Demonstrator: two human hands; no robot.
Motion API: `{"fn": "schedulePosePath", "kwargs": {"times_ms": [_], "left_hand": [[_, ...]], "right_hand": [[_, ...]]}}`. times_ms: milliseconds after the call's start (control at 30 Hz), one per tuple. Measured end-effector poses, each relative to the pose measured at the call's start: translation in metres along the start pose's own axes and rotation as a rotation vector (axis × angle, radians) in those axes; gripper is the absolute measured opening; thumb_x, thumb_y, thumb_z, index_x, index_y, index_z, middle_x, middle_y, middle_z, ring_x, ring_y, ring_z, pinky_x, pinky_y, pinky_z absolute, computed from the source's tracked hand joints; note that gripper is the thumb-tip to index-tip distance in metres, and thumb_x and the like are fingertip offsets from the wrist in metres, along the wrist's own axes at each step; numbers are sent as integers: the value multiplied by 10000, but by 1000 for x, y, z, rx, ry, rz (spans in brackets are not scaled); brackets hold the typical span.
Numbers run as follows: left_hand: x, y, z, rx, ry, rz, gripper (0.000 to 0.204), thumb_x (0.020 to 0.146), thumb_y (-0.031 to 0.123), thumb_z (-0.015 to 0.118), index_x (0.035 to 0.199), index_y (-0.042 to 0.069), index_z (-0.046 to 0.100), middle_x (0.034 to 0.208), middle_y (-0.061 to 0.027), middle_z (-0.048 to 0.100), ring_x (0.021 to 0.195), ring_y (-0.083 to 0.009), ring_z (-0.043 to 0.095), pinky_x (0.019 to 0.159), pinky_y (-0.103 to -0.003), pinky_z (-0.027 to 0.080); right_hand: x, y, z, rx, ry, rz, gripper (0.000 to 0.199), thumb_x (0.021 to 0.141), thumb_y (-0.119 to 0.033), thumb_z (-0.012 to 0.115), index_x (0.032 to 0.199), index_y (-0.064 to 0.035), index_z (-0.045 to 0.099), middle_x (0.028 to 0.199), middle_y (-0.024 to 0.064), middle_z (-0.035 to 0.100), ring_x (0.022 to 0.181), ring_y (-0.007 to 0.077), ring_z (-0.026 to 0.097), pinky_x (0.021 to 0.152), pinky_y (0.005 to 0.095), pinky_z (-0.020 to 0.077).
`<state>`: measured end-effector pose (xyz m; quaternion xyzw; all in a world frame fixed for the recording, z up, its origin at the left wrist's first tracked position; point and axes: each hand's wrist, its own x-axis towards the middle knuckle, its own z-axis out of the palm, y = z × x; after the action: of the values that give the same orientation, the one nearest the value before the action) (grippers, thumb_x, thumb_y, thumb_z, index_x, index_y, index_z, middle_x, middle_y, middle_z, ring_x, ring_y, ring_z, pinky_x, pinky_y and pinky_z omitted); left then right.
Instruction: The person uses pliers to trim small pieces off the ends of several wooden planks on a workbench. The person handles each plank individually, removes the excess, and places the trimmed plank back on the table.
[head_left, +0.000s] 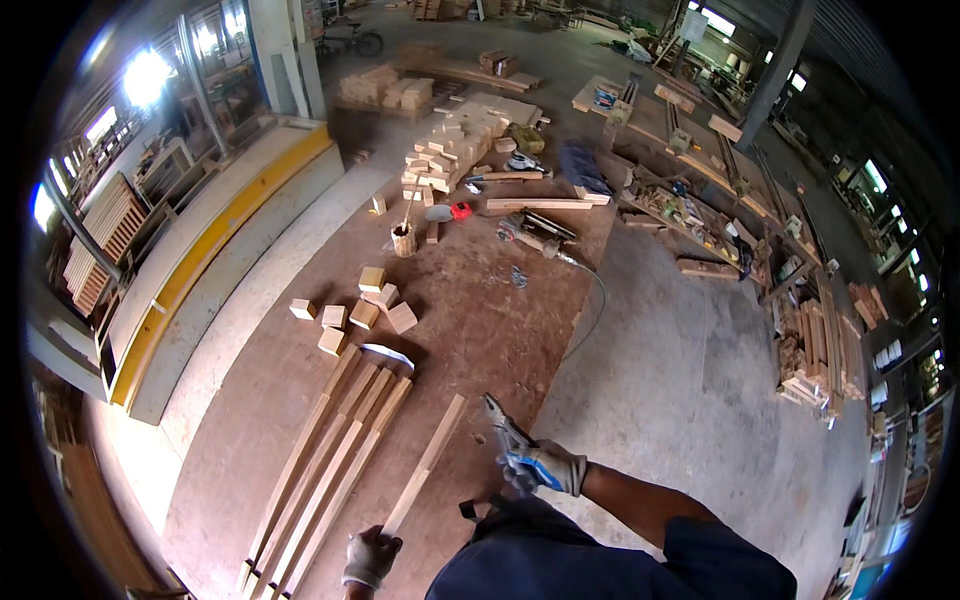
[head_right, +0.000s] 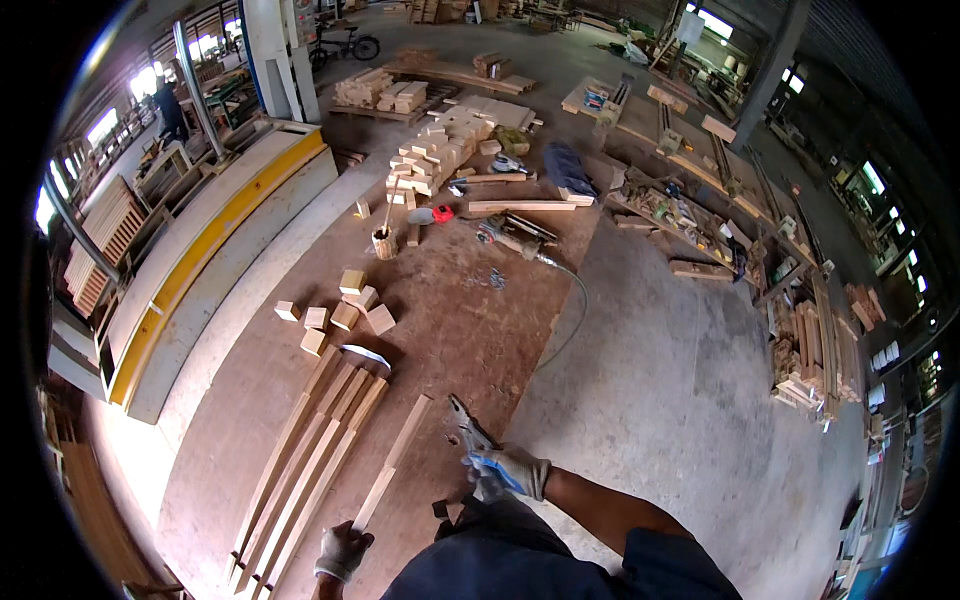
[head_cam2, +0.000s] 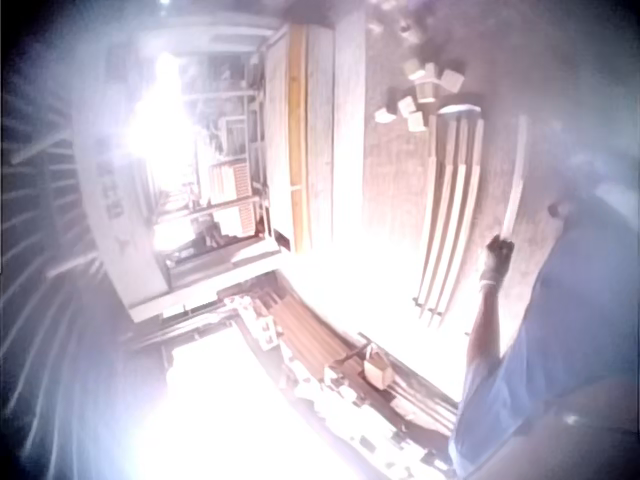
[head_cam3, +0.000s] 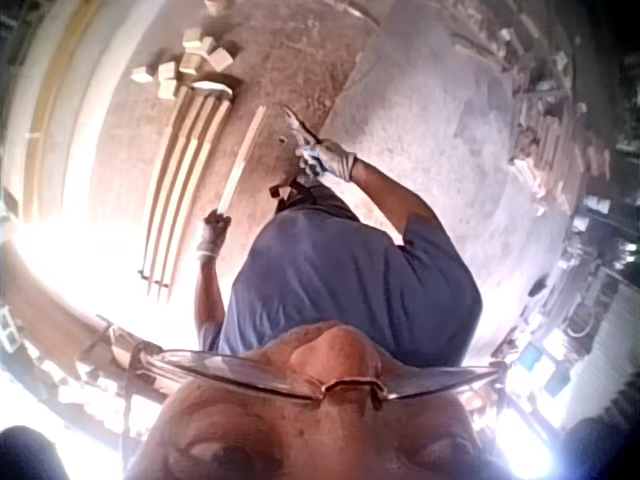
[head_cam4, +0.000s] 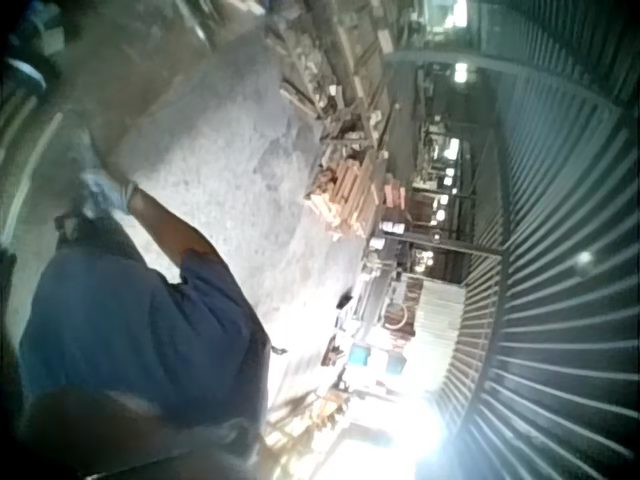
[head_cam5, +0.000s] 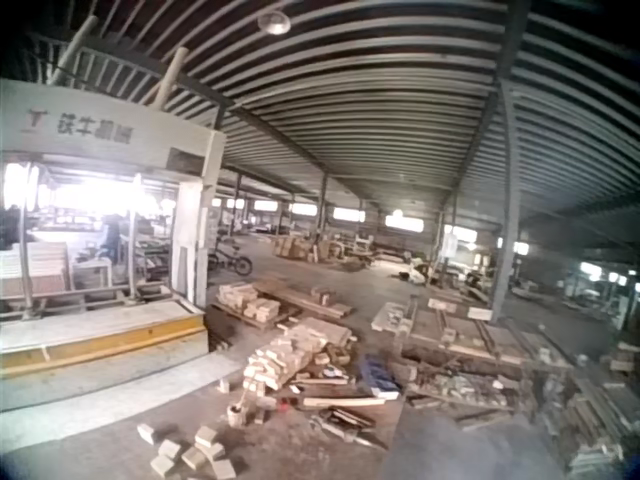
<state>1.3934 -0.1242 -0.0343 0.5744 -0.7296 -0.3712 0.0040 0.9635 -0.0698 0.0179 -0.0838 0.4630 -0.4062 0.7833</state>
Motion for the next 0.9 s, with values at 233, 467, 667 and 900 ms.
{"fn": "schedulePosePath", "kwargs": {"times_ms": [233,467,667,900], "left_hand": [[34,1,27,211,84,264,272,844,240,658,1093,154,728,1054,-201,703,970,-405,669,852,-548,551],[56,11,45,245,160,85,266,821,214,717,1070,123,708,982,-193,699,930,-410,661,818,-542,542],[62,7,50,315,222,22,306,809,170,739,1108,105,726,1094,-173,684,1050,-397,630,894,-507,528],[54,5,47,233,339,51,334,789,145,764,1117,93,730,1108,-175,673,1061,-406,604,914,-509,506]], "right_hand": [[39,39,-23,-684,442,12,256,993,-256,694,1011,-1,683,790,82,701,631,169,667,541,333,511],[89,46,2,-1253,710,-125,572,886,-396,717,1238,34,584,1076,292,714,1040,444,698,892,512,532],[118,56,-4,-1434,755,-126,682,862,-381,723,1369,-3,467,1240,310,652,1133,466,664,974,532,528],[114,50,0,-1502,709,-100,673,852,-369,734,1354,-2,478,1290,315,621,1165,466,650,997,526,526]]}}
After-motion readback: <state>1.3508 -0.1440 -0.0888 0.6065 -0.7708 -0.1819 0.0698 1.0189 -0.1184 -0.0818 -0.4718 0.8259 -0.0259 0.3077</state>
